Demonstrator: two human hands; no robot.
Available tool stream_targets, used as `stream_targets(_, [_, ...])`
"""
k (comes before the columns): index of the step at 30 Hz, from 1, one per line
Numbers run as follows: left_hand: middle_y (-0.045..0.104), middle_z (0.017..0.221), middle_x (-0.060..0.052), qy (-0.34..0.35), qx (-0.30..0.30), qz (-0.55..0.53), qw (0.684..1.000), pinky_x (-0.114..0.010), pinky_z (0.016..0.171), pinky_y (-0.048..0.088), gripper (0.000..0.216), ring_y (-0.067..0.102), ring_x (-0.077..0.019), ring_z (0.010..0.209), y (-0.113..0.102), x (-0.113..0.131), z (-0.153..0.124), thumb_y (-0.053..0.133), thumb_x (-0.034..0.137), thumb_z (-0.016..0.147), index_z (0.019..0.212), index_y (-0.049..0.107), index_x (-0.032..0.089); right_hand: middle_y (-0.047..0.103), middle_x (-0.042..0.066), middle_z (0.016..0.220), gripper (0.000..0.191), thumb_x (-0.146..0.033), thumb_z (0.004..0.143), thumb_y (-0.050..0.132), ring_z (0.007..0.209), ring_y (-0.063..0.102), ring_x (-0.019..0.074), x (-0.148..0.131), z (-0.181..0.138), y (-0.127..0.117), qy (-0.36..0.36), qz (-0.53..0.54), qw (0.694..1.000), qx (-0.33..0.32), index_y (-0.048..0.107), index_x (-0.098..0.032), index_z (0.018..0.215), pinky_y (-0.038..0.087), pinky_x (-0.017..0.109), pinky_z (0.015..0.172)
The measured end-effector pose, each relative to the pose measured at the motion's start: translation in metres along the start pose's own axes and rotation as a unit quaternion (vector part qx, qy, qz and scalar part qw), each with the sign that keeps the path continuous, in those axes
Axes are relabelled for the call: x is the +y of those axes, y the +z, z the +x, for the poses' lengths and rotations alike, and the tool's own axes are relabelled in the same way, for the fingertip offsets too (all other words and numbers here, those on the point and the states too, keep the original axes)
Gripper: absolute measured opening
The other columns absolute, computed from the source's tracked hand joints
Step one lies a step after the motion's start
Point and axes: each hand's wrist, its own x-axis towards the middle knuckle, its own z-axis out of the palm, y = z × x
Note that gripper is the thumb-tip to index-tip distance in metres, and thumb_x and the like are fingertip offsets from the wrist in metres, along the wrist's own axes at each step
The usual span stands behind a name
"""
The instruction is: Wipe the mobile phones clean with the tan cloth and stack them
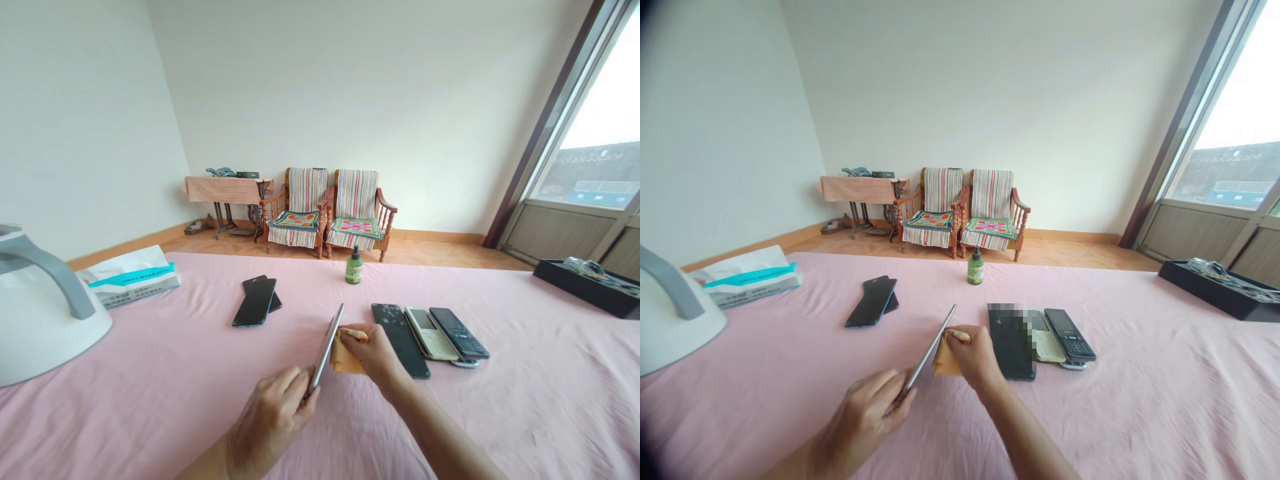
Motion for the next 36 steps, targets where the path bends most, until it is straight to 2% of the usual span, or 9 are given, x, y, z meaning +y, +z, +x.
stream_targets(3, [0.059, 0.066, -0.001, 0.072, -0.030, 0.050, 0.996, -0.024, 0.053, 0.044, 0.024, 0.058, -0.0132, 0.057, -0.005, 0.001, 0.001, 0.036, 0.010, 0.092, 0.087, 0.059, 0.014, 0.066, 0.004, 0.060, 0.033, -0.042, 0.073, 0.058, 0.050, 0.058, 0.0162, 0.001, -0.016, -0.006, -0.006, -0.027, 1.000, 0.003, 0.073, -0.012, 0.078, 0.043, 0.024, 0.045])
stream_targets(6, [0.062, 0.071, -0.004, 0.115, -0.047, 0.077, 0.989, -0.029, 0.055, 0.047, 0.024, 0.060, -0.0164, 0.060, -0.008, 0.006, 0.001, 0.039, 0.011, 0.092, 0.105, 0.058, 0.008, 0.066, 0.004, 0.060, 0.029, -0.038, 0.074, 0.058, 0.054, 0.059, 0.0178, 0.004, -0.024, -0.017, -0.025, -0.072, 0.997, 0.026, 0.075, -0.015, 0.076, 0.043, 0.025, 0.047])
stream_targets(10, [0.062, 0.071, -0.004, 0.133, -0.055, 0.068, 0.987, -0.032, 0.054, 0.048, 0.021, 0.059, -0.0180, 0.060, -0.007, 0.012, -0.001, 0.045, 0.012, 0.089, 0.103, 0.059, 0.005, 0.065, 0.004, 0.067, 0.021, -0.027, 0.075, 0.057, 0.061, 0.058, 0.0185, 0.003, -0.030, -0.030, -0.090, -0.163, 0.980, 0.068, 0.075, -0.018, 0.078, 0.042, 0.027, 0.057])
stream_targets(14, [0.060, 0.068, -0.004, 0.158, -0.060, 0.065, 0.984, -0.031, 0.052, 0.046, 0.015, 0.056, -0.0172, 0.059, -0.005, 0.016, 0.000, 0.050, 0.008, 0.086, 0.096, 0.062, 0.006, 0.063, 0.006, 0.079, 0.027, -0.020, 0.082, 0.048, 0.069, 0.059, 0.0179, -0.004, -0.029, -0.037, -0.213, -0.289, 0.927, 0.109, 0.072, -0.020, 0.093, 0.043, 0.027, 0.064])
stream_targets(17, [0.059, 0.067, -0.002, 0.179, -0.064, 0.054, 0.980, -0.030, 0.051, 0.043, 0.012, 0.054, -0.0161, 0.058, -0.004, 0.018, 0.002, 0.052, 0.005, 0.085, 0.089, 0.063, 0.009, 0.062, 0.006, 0.082, 0.023, -0.021, 0.087, 0.048, 0.073, 0.059, 0.0173, -0.002, -0.027, -0.034, -0.243, -0.315, 0.915, 0.066, 0.070, -0.020, 0.094, 0.044, 0.026, 0.067])
stream_targets(20, [0.058, 0.067, -0.002, 0.187, -0.068, 0.042, 0.979, -0.029, 0.051, 0.042, 0.010, 0.052, -0.0156, 0.058, -0.004, 0.020, 0.004, 0.054, 0.007, 0.086, 0.085, 0.063, 0.011, 0.061, 0.005, 0.079, 0.021, -0.018, 0.089, 0.048, 0.074, 0.057, 0.0176, 0.006, -0.033, -0.023, -0.266, -0.339, 0.902, -0.002, 0.069, -0.021, 0.085, 0.045, 0.027, 0.068])
stream_targets(26, [0.054, 0.063, 0.000, 0.142, -0.065, 0.006, 0.988, -0.029, 0.050, 0.039, 0.018, 0.049, -0.0151, 0.058, -0.001, 0.022, 0.002, 0.052, 0.013, 0.090, 0.074, 0.059, 0.014, 0.062, 0.005, 0.080, 0.022, -0.014, 0.088, 0.050, 0.078, 0.056, 0.0182, 0.008, -0.056, -0.010, -0.289, -0.342, 0.889, -0.100, 0.069, -0.023, 0.083, 0.045, 0.028, 0.070])
stream_targets(32, [0.057, 0.069, 0.000, 0.131, -0.094, -0.005, 0.987, -0.028, 0.059, 0.045, 0.010, 0.052, -0.0153, 0.066, 0.005, 0.028, 0.002, 0.063, 0.023, 0.086, 0.083, 0.060, 0.013, 0.063, 0.005, 0.086, 0.027, -0.012, 0.090, 0.045, 0.082, 0.056, 0.0175, 0.006, -0.019, -0.021, -0.289, -0.363, 0.883, -0.075, 0.070, -0.022, 0.086, 0.045, 0.028, 0.074])
stream_targets(36, [0.057, 0.070, 0.000, 0.118, -0.113, -0.030, 0.986, -0.027, 0.060, 0.046, 0.009, 0.052, -0.0143, 0.066, 0.011, 0.030, 0.000, 0.064, 0.022, 0.085, 0.087, 0.061, 0.013, 0.063, 0.006, 0.086, 0.029, -0.009, 0.091, 0.042, 0.082, 0.055, 0.0174, 0.008, -0.003, -0.019, -0.295, -0.379, 0.875, -0.064, 0.069, -0.019, 0.085, 0.044, 0.029, 0.075])
